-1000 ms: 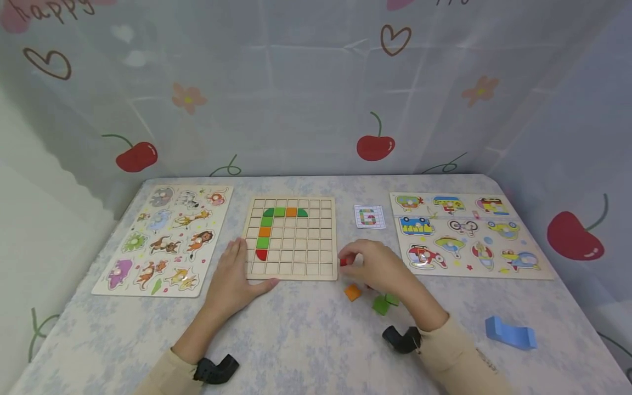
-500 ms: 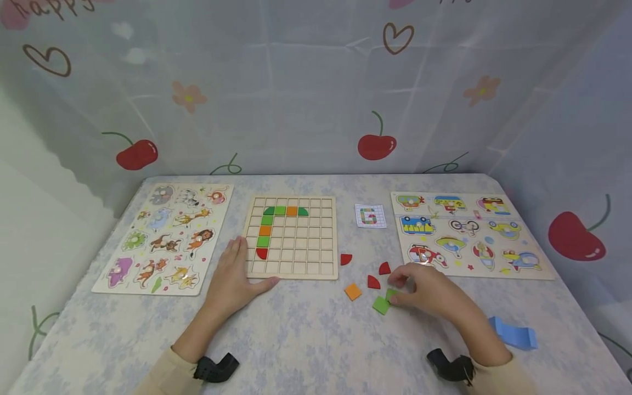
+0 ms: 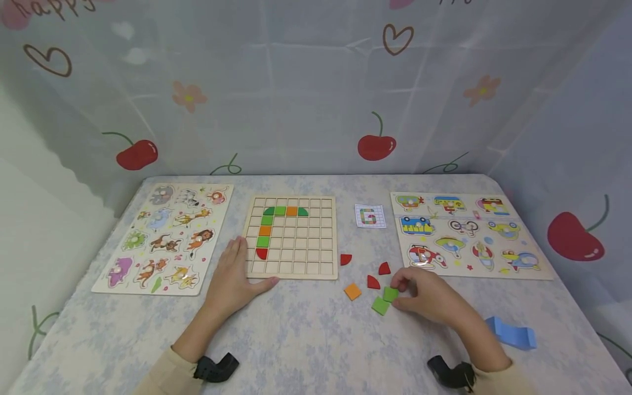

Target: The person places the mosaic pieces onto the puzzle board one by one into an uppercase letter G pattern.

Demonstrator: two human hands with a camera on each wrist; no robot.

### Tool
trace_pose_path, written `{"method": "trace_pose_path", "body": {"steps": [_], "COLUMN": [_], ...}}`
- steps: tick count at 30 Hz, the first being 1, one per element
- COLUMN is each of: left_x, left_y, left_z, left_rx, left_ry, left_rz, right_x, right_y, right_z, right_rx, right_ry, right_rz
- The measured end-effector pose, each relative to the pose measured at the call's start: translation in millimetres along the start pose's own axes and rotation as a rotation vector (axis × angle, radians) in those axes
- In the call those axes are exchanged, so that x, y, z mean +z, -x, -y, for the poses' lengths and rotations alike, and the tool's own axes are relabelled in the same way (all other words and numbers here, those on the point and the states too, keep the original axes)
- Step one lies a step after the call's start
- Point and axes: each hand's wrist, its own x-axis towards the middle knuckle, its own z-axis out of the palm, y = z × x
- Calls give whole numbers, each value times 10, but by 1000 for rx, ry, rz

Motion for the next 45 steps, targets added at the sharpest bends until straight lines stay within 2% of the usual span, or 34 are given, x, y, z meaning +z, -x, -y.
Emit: {"method": "trace_pose_path", "body": {"steps": [7,14,20,28,32,36,42,45], "left_x": [3,2,1,-3,-13,-17,-12,-12], "left_y": [10,6,2,2,2,2,5,6], "left_z": [4,10,13,6,-8,-13,-1,2], "left_rx": [-5,-6,-5,-4,-5,-6,-3,-1], "left_ry": [7,10,11,7,25,30,25,32], "left_rz": [0,2,2,0,3,9,7,5], "right_x": [28,26,36,35,29,31,114,192], "right_y": [-29,-14,-48,-94,-134,-233,-507,-683], "right_z": [-13,-8,12,-8,-7,63,305,463], "right_rx": [-7,-72,-53,-51,-74,-73,-58,-102], "right_ry": [-24,-50,-35,-98,-179,-239,-240,-252], "right_rz": [-9,0,-12,24,43,26,-26,-32]}}
